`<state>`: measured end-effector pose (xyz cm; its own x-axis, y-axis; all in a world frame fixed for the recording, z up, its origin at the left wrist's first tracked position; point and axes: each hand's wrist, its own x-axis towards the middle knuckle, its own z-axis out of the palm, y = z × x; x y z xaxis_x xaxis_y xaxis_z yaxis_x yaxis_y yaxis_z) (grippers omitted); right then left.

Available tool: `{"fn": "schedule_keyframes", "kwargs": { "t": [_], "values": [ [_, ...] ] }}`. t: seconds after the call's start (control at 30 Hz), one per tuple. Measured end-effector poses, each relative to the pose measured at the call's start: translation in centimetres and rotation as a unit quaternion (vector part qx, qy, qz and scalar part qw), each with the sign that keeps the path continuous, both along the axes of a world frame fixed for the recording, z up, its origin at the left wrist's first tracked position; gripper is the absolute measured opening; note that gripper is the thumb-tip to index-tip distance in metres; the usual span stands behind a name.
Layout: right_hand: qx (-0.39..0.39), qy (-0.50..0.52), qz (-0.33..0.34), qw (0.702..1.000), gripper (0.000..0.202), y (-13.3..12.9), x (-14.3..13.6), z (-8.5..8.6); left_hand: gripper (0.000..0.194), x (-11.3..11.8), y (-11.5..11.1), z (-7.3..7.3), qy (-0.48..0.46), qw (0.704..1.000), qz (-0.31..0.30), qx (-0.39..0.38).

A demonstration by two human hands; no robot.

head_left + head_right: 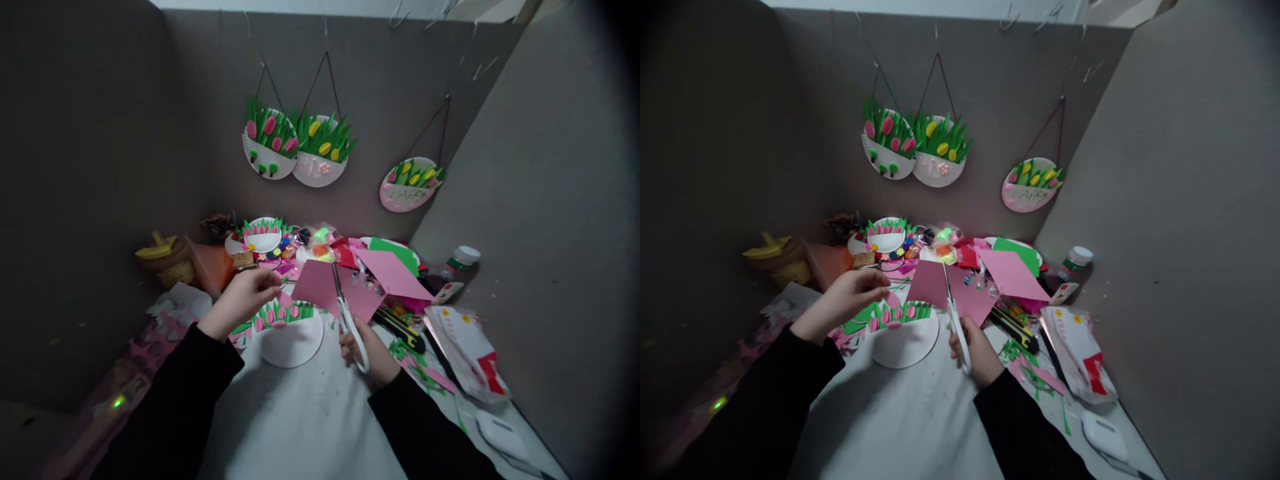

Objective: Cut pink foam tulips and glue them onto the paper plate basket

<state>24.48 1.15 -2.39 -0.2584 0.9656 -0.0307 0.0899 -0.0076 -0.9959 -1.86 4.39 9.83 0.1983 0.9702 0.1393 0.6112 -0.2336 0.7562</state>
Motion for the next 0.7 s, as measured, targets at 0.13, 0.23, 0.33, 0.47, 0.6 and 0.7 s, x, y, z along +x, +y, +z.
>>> {"fn": "schedule_keyframes", "kwargs": {
  "t": [0.13,0.23,0.33,0.47,0.6,0.7],
  "values": [
    [0.019,-0.002,-0.004,1.0,0.022,-0.1,-0.1,0.2,0.019,-0.2,-0.5,-4.1,0.072,0.996,0.014,-0.058],
    [0.007,-0.005,-0.015,1.0,0.025,-0.2,-0.2,0.8,0.019,0.1,-1.1,-6.3,0.095,0.991,0.019,-0.095],
    [0.015,-0.009,-0.014,1.0,0.028,-0.2,-0.1,1.2,0.024,0.3,-1.6,-6.9,0.156,0.985,0.034,-0.063],
    [0.044,-0.004,0.001,0.999,0.026,-0.1,0.1,1.0,0.022,0.5,-2.1,-6.8,0.216,0.976,0.029,0.0],
    [0.029,0.002,-0.002,1.0,0.02,-0.3,-0.1,0.8,0.026,0.7,-2.2,-7.4,0.314,0.948,-0.03,0.044],
    [0.013,0.012,-0.016,1.0,0.015,-0.4,-0.3,1.0,0.024,0.9,-2.1,-7.9,0.33,0.942,-0.032,0.046]
  ]
}}
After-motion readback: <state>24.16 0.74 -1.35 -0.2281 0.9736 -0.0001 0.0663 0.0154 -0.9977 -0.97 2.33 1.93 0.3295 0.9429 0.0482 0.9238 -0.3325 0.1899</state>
